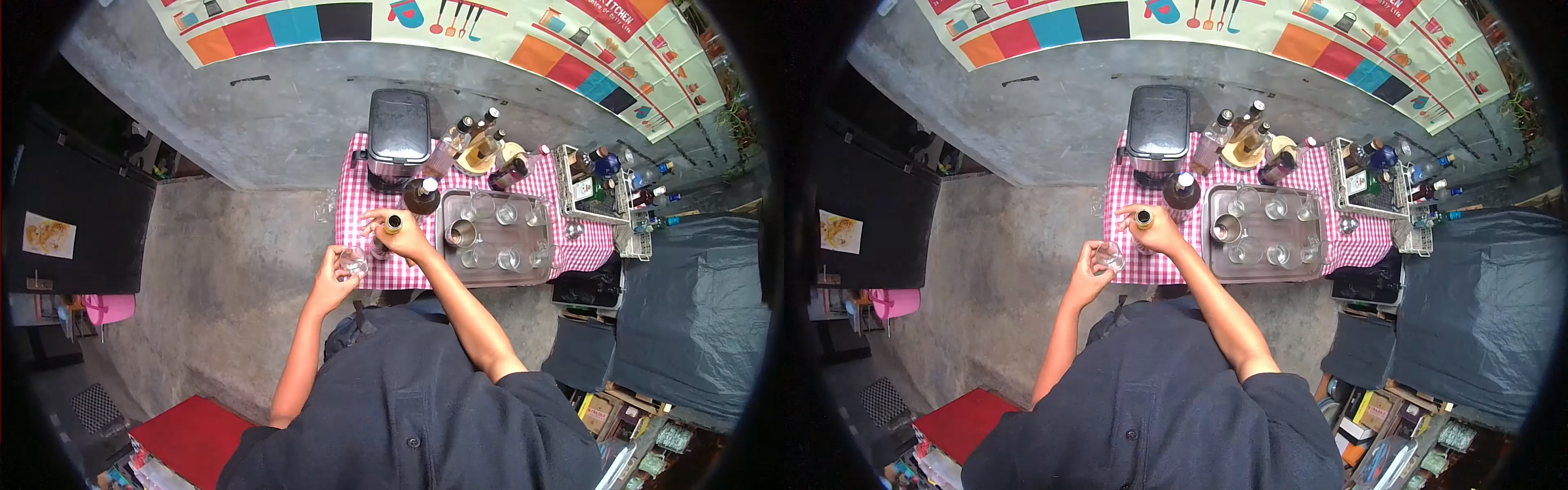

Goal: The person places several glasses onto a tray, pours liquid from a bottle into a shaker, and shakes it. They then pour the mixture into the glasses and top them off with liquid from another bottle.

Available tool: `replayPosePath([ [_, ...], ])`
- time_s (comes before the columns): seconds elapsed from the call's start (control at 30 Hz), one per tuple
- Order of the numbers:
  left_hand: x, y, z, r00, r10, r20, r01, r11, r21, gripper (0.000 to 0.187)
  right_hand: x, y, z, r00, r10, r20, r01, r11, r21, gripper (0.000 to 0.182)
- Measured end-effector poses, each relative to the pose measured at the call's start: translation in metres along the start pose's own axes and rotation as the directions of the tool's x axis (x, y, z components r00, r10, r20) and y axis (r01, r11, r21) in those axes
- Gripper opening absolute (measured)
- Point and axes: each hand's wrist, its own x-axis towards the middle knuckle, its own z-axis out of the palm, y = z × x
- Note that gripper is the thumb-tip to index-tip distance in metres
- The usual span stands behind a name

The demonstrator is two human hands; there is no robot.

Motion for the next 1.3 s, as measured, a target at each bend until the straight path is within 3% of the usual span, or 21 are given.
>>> replayPosePath([
  [0.07,0.0,0.001,-0.001,1.0,0.006,-0.02,-0.006,1.0,-0.004,0.047,0.004,0.005,0.001,0.993,0.097,-0.062,-0.096,0.995,0.012,0.017],
  [0.1,0.0,0.003,-0.001,1.0,0.013,-0.02,-0.013,1.0,0.0,0.047,0.006,0.011,0.002,0.994,0.09,-0.064,-0.089,0.996,0.013,0.017],
  [0.17,0.0,0.006,-0.003,1.0,0.01,-0.013,-0.01,0.999,-0.034,0.047,0.011,0.016,0.006,0.976,-0.016,-0.218,0.021,1.0,0.02,0.007],
  [0.2,0.0,0.008,-0.003,1.0,0.016,-0.012,-0.017,0.999,-0.029,0.047,0.014,0.014,0.006,0.965,0.009,-0.261,0.005,0.999,0.053,0.02],
  [0.3,0.0,0.016,-0.004,1.0,0.013,-0.023,-0.014,0.998,-0.053,0.048,0.014,0.001,-0.001,0.959,0.016,-0.282,0.001,0.998,0.059,0.029],
  [0.37,-0.002,0.023,-0.003,0.999,0.022,-0.032,-0.026,0.993,-0.118,0.049,0.007,-0.015,-0.005,0.962,0.018,-0.272,0.002,0.997,0.071,0.033],
  [0.53,0.003,0.038,0.001,0.998,0.058,-0.026,-0.062,0.984,-0.169,0.05,-0.026,-0.093,-0.026,0.992,-0.116,-0.049,0.126,0.921,0.37,0.033],
  [0.57,0.004,0.044,0.003,0.997,0.076,-0.025,-0.079,0.979,-0.186,0.05,-0.031,-0.108,-0.031,0.982,-0.187,-0.023,0.178,0.878,0.444,0.036],
  [0.63,0.008,0.057,0.007,0.997,0.082,-0.003,-0.081,0.978,-0.194,0.051,-0.038,-0.135,-0.04,0.97,-0.242,0.003,0.197,0.797,0.571,0.058],
  [0.73,0.017,0.073,0.014,0.987,0.156,0.051,-0.141,0.966,-0.215,0.052,-0.051,-0.166,-0.054,0.96,-0.279,-0.016,0.239,0.792,0.562,0.072],
  [0.97,0.028,0.106,0.032,0.978,0.188,0.093,-0.17,0.971,-0.17,0.05,-0.075,-0.189,-0.072,0.974,-0.214,-0.069,0.217,0.81,0.545,0.073],
  [1.07,0.033,0.111,0.039,0.978,0.182,0.103,-0.169,0.977,-0.13,0.049,-0.084,-0.19,-0.088,0.986,-0.165,-0.024,0.158,0.878,0.452,0.079],
  [1.23,0.039,0.135,0.071,0.968,0.185,0.169,-0.168,0.98,-0.111,0.053,-0.095,-0.185,-0.124,0.994,-0.104,0.024,0.092,0.945,0.314,0.073],
  [1.3,0.043,0.146,0.089,0.943,0.229,0.243,-0.218,0.973,-0.07,0.054,-0.094,-0.184,-0.138,0.995,-0.049,0.09,0.037,0.99,0.137,0.072],
])
